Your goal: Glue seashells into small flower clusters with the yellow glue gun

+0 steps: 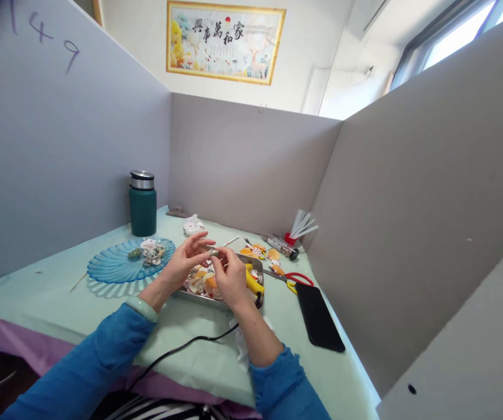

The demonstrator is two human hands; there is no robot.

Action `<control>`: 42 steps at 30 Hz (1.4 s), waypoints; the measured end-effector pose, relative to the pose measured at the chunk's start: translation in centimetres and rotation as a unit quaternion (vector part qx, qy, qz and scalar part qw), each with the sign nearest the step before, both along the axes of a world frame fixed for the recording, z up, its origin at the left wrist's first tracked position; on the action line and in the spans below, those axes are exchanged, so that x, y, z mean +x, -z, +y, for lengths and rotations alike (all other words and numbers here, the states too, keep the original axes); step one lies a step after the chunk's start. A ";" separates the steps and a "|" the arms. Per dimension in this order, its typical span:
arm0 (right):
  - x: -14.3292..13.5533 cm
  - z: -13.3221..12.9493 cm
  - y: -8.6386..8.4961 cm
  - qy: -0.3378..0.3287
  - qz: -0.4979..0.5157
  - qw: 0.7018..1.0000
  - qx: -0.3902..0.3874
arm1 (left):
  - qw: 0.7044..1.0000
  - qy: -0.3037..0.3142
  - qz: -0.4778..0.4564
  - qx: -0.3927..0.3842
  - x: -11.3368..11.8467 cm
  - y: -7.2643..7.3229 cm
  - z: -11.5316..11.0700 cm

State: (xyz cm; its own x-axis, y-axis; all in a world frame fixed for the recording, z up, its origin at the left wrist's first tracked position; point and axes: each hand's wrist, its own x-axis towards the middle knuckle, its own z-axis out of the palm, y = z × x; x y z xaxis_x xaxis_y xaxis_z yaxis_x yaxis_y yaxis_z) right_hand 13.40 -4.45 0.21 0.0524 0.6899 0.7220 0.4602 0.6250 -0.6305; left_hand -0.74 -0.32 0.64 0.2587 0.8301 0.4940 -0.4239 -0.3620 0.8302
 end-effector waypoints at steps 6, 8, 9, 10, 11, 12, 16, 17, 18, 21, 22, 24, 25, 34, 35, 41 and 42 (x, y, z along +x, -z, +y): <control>0.0 0.0 0.0 -0.016 0.003 1.000 0.009 | 0.999 0.018 -0.019 -0.046 -0.1 -0.2 -0.2; -0.1 -0.1 0.0 -0.027 0.004 1.000 0.015 | 0.996 0.026 -0.035 -0.074 -0.2 -0.3 -0.2; -0.1 -0.1 0.0 -0.027 0.006 0.999 0.017 | 0.995 0.032 -0.040 -0.084 -0.2 -0.4 -0.2; -0.1 -0.1 -0.1 -0.023 0.008 1.000 0.018 | 0.994 0.039 -0.043 -0.092 -0.3 -0.4 -0.2; -0.1 -0.1 -0.1 -0.016 0.010 1.000 0.019 | 0.993 0.047 -0.044 -0.097 -0.3 -0.4 -0.2; 0.0 -0.1 -0.1 -0.008 0.014 1.000 0.019 | 0.992 0.055 -0.045 -0.102 -0.3 -0.4 -0.2; 0.1 -0.1 -0.2 0.016 0.019 0.999 0.029 | 0.989 0.073 -0.049 -0.120 -0.3 -0.4 -0.1; 0.1 -0.1 -0.2 0.018 0.016 0.999 0.032 | 0.988 0.074 -0.049 -0.123 -0.3 -0.3 -0.1; 0.1 -0.1 -0.2 0.020 0.012 0.999 0.036 | 0.988 0.076 -0.048 -0.124 -0.3 -0.3 -0.1; 0.2 -0.1 -0.3 0.033 0.004 0.998 0.047 | 0.988 0.086 -0.037 -0.123 -0.3 -0.2 0.0; 0.2 0.0 -0.3 0.037 0.004 0.998 0.050 | 0.988 0.090 -0.032 -0.121 -0.3 -0.1 0.0; 0.2 0.0 -0.2 0.040 0.007 0.998 0.052 | 0.989 0.092 -0.020 -0.115 -0.3 0.0 0.1; 0.2 0.1 -0.2 0.040 0.011 0.998 0.052 | 0.989 0.091 -0.014 -0.111 -0.3 0.0 0.1; 0.3 0.1 -0.4 0.043 0.012 0.997 0.059 | 0.990 0.116 0.045 -0.061 -0.1 0.5 -0.2; 0.3 0.1 -0.4 0.043 0.007 0.997 0.060 | 0.991 0.115 0.049 -0.058 -0.1 0.5 -0.2; 0.3 -0.3 -0.6 0.049 -0.011 0.996 0.070 | 0.987 0.142 0.050 -0.048 0.0 0.6 -0.3; 0.2 -0.3 -0.6 0.050 -0.007 0.996 0.074 | 0.986 0.149 0.043 -0.055 -0.1 0.5 -0.3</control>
